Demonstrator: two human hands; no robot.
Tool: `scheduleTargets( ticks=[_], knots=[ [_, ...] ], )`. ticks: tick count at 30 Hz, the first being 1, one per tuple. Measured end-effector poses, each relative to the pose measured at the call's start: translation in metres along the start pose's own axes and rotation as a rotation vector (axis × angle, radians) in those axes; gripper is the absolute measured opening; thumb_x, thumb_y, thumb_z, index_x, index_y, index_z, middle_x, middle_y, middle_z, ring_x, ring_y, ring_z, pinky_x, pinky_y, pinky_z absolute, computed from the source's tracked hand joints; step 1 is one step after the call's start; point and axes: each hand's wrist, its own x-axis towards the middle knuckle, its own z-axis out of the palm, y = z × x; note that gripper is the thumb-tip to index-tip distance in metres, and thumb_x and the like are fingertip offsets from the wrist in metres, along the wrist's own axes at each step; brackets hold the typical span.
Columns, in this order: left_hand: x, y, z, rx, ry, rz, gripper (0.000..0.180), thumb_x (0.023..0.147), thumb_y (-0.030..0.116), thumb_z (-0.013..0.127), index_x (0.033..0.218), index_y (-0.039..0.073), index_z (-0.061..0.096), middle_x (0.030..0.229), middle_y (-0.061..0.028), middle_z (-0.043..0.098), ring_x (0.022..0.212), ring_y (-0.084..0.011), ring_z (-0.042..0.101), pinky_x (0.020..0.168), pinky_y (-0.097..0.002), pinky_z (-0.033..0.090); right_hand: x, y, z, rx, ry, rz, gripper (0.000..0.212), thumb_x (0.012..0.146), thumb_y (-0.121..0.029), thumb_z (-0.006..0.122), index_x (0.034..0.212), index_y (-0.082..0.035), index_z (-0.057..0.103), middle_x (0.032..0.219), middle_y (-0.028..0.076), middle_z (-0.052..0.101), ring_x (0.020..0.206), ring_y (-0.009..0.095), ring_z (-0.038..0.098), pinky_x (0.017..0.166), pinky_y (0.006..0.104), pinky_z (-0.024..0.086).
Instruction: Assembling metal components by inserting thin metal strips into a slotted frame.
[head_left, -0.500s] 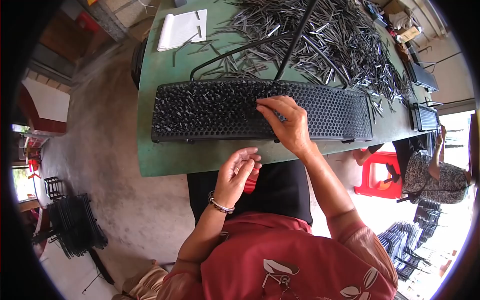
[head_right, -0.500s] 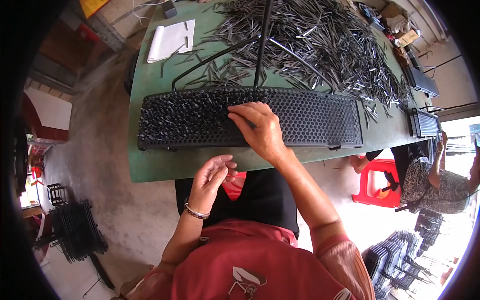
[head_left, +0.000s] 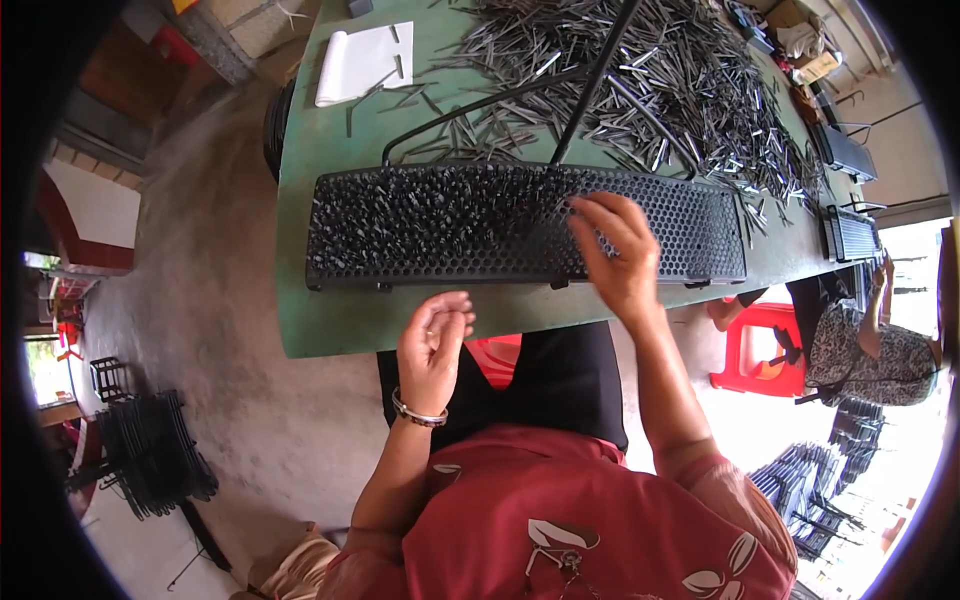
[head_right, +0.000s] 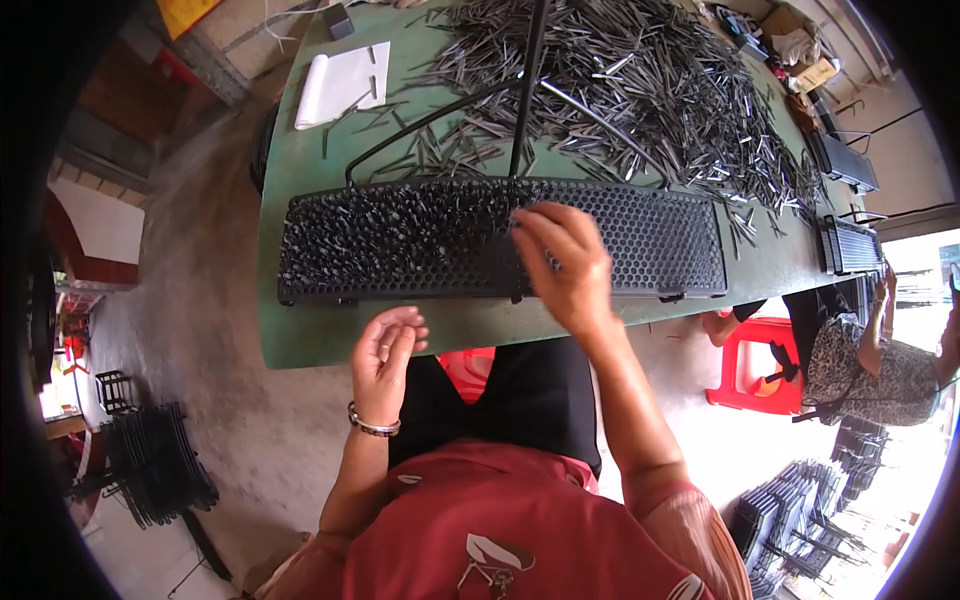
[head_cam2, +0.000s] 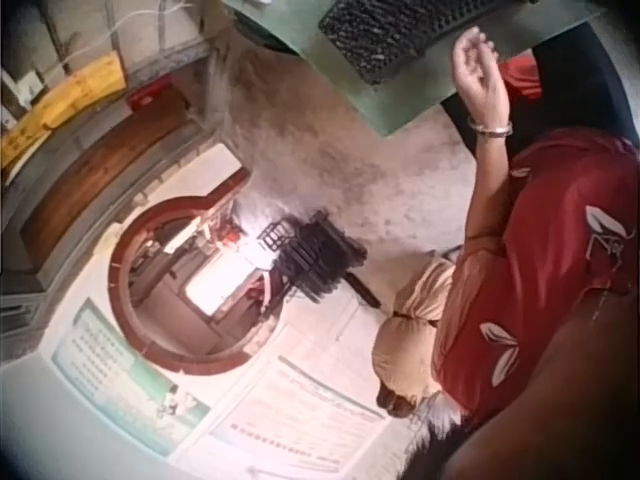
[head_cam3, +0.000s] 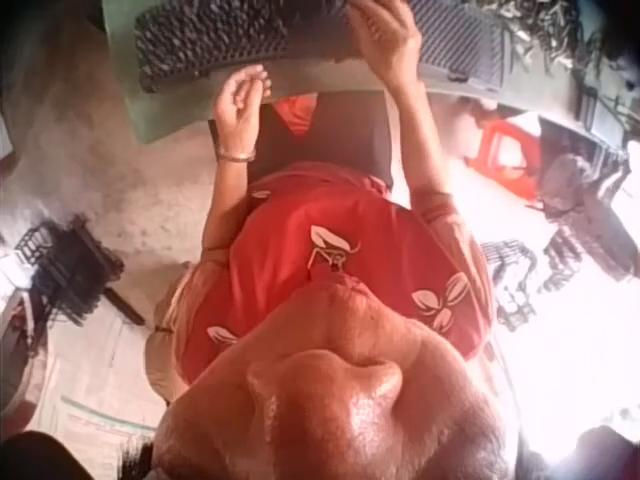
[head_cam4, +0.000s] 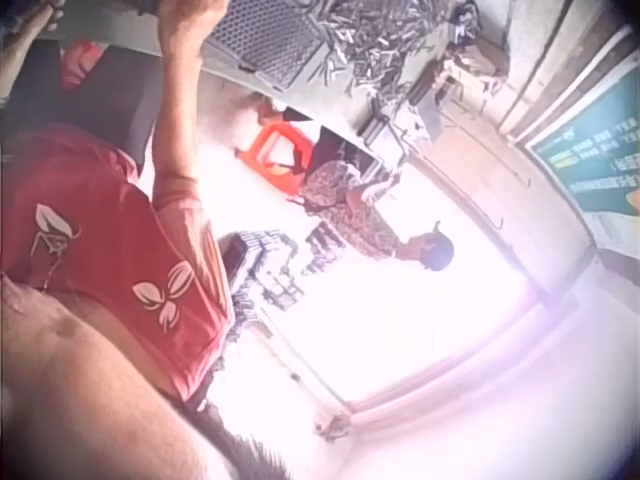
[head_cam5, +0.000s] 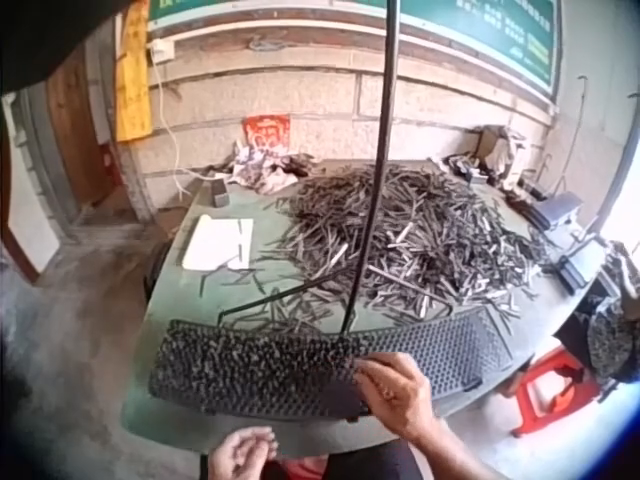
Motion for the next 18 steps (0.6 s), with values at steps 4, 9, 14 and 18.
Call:
scheduleTargets(
  ticks=[4,9,14,18],
  knots=[
    [0.018,0.012,-0.008,0.538,0.234,0.381,0.018,0.081,0.002,0.066,0.097,0.004,0.061,0.098,-0.0052,0.057,0.081,-0.013,0.057,0.072,-0.0278,0.048,-0.023,0.056,-0.059,-0.362,0.192,0.132,0.02,0.079,0.0,0.066,0.099,-0.004,0.066,0.099,0.011,0.063,0.094,0.025,0.06,0.084,0.0333,0.046],
    [0.041,0.01,-0.019,1.085,0.236,0.755,0.021,0.07,0.008,0.073,0.089,0.009,0.065,0.092,-0.0041,0.056,0.087,-0.0231,0.054,0.079,-0.0361,0.04,-0.066,0.147,-0.143,-0.773,0.385,0.391,0.028,0.086,-0.02,0.063,0.106,-0.001,0.063,0.103,0.014,0.061,0.093,0.027,0.059,0.084,0.0363,0.044],
    [0.048,0.006,-0.024,1.11,0.197,0.835,0.015,0.069,0.012,0.074,0.082,0.01,0.066,0.087,-0.0025,0.057,0.081,-0.0215,0.054,0.075,-0.0348,0.04,-0.07,0.157,-0.141,-0.157,0.299,0.89,0.042,0.088,-0.031,0.061,0.106,0.007,0.062,0.079,0.007,0.062,0.074,0.01,0.049,0.071,0.0249,0.041],
    [0.05,0.006,-0.025,1.109,0.201,0.854,0.017,0.065,0.01,0.076,0.08,0.01,0.067,0.081,-0.0016,0.057,0.078,-0.0209,0.054,0.074,-0.0346,0.041,-0.067,0.155,-0.138,-0.053,0.369,0.912,0.043,0.086,-0.032,0.063,0.104,0.008,0.062,0.079,0.008,0.063,0.074,0.01,0.05,0.068,0.0228,0.04]
  ],
)
